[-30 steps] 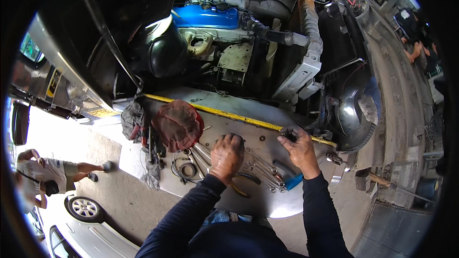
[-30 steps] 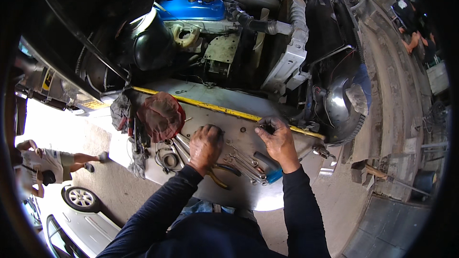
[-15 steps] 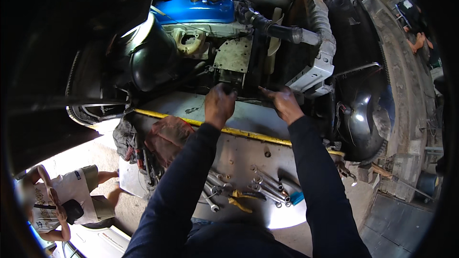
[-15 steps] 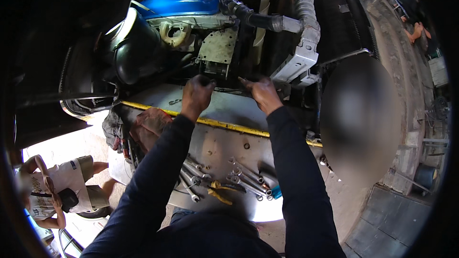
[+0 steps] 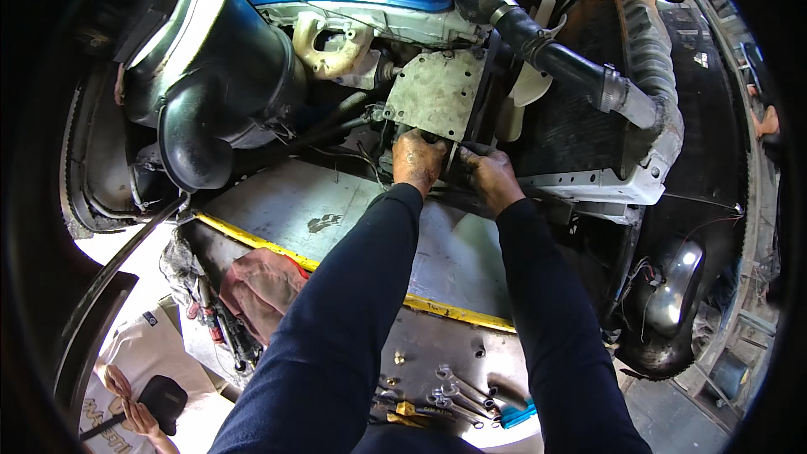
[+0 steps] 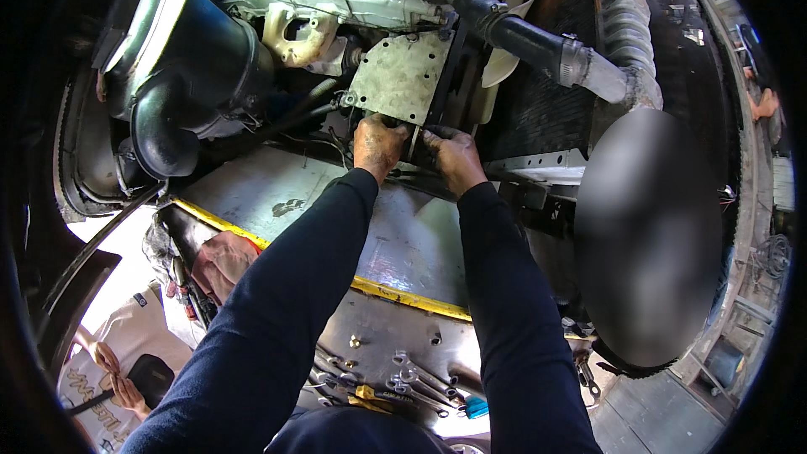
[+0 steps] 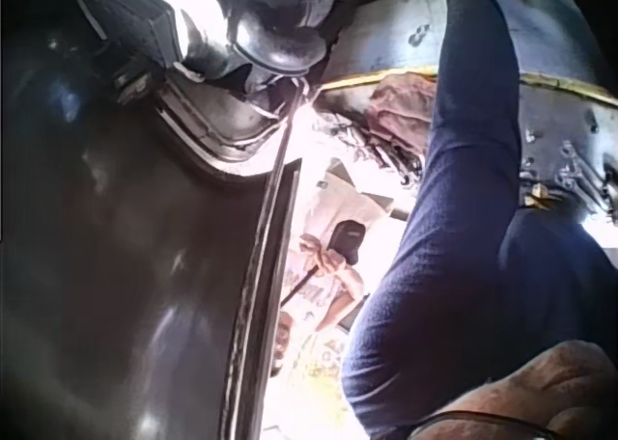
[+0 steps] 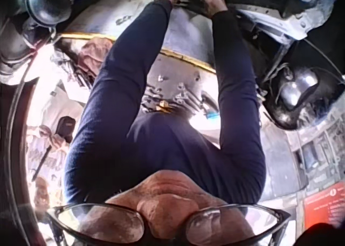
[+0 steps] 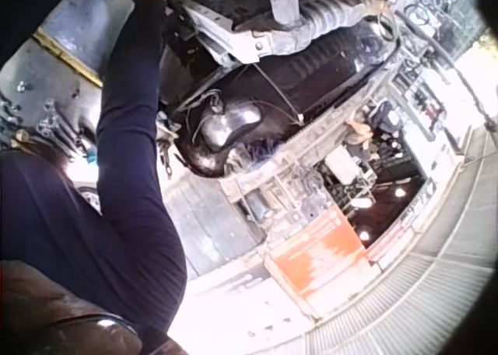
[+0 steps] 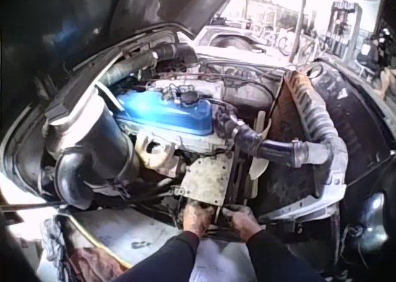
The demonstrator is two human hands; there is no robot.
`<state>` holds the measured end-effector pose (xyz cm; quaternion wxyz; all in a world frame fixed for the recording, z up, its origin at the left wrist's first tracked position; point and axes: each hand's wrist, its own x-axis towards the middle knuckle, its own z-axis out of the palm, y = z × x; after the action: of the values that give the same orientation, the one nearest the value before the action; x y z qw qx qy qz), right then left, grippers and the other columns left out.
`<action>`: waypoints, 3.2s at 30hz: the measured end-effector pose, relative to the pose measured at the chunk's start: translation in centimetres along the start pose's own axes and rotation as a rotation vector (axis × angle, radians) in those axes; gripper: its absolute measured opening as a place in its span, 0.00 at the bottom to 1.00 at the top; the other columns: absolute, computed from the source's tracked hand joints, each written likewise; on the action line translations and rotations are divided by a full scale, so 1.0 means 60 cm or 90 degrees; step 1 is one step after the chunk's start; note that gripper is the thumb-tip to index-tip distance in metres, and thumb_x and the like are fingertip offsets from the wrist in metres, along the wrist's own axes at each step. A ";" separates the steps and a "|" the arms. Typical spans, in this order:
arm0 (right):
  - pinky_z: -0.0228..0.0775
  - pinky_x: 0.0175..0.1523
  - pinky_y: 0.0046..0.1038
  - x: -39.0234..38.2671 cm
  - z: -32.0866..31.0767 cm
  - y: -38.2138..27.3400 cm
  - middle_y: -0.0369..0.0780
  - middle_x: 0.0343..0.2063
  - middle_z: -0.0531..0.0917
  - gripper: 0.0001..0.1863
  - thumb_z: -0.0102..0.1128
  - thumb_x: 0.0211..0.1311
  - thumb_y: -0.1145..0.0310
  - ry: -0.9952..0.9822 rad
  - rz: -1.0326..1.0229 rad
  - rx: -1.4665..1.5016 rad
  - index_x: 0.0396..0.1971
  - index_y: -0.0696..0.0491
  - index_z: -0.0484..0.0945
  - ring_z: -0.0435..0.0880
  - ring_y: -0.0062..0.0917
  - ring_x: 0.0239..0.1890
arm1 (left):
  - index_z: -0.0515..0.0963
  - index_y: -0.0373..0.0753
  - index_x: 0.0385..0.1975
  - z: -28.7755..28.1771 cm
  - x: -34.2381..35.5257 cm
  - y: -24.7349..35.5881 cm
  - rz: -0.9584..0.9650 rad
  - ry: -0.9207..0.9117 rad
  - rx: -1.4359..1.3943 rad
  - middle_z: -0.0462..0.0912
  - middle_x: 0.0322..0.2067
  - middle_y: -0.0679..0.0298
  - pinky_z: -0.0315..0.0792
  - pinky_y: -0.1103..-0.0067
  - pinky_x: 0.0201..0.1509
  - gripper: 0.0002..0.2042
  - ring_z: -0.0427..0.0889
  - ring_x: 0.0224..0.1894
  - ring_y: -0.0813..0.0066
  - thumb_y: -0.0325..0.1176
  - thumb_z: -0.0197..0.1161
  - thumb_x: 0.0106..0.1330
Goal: The person works inside a car engine bay, using wrenches and pliers to adjust and tighten components near the radiator and hoses. They retrieve small parts from a nearby shelf and continue fastening parts within the engine compartment.
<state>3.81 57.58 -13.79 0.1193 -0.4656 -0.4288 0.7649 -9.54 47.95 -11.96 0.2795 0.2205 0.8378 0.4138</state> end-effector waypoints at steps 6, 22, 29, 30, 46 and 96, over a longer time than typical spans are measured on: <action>0.76 0.44 0.24 -0.014 -0.025 -0.007 0.35 0.39 0.88 0.13 0.66 0.70 0.69 -0.040 -0.016 -0.010 0.49 0.59 0.84 0.83 0.20 0.37 | 0.85 0.31 0.42 -0.011 -0.011 0.017 -0.011 -0.046 -0.072 0.88 0.39 0.45 0.78 0.66 0.52 0.16 0.88 0.45 0.49 0.33 0.73 0.57; 0.78 0.51 0.27 0.000 -0.027 -0.011 0.36 0.44 0.86 0.16 0.64 0.71 0.70 -0.074 -0.014 -0.035 0.54 0.60 0.79 0.84 0.21 0.43 | 0.84 0.31 0.46 -0.020 0.038 -0.041 0.040 -0.194 -0.066 0.90 0.41 0.51 0.78 0.72 0.52 0.19 0.88 0.42 0.62 0.31 0.76 0.55; 0.80 0.51 0.27 0.002 -0.036 -0.007 0.39 0.44 0.86 0.16 0.63 0.71 0.72 -0.102 -0.048 -0.017 0.54 0.61 0.78 0.85 0.22 0.43 | 0.84 0.31 0.45 -0.021 0.019 -0.017 0.070 -0.118 0.050 0.88 0.42 0.47 0.78 0.68 0.56 0.19 0.87 0.46 0.51 0.31 0.72 0.54; 0.81 0.51 0.27 0.003 -0.036 -0.009 0.39 0.45 0.86 0.15 0.63 0.71 0.72 -0.108 -0.048 -0.047 0.54 0.61 0.78 0.85 0.22 0.43 | 0.84 0.31 0.46 -0.022 0.020 -0.018 0.064 -0.120 0.045 0.88 0.42 0.47 0.78 0.68 0.56 0.19 0.87 0.47 0.51 0.31 0.72 0.54; 0.78 0.48 0.26 0.010 -0.030 -0.005 0.35 0.42 0.85 0.15 0.65 0.70 0.69 -0.108 -0.012 -0.061 0.52 0.59 0.80 0.83 0.20 0.42 | 0.84 0.29 0.47 -0.036 0.038 -0.039 0.074 -0.202 -0.013 0.88 0.42 0.44 0.78 0.69 0.56 0.21 0.88 0.46 0.52 0.32 0.75 0.54; 0.77 0.44 0.23 0.000 -0.025 -0.006 0.35 0.41 0.85 0.11 0.63 0.70 0.72 -0.079 -0.012 -0.087 0.50 0.58 0.79 0.84 0.19 0.41 | 0.83 0.30 0.47 -0.047 0.008 0.004 0.105 -0.172 0.114 0.87 0.41 0.43 0.79 0.67 0.55 0.19 0.87 0.46 0.49 0.29 0.71 0.56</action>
<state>4.97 58.61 -13.80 0.0678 -0.4202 -0.4911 0.7600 -11.71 46.75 -10.51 0.3341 0.3660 0.8053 0.3254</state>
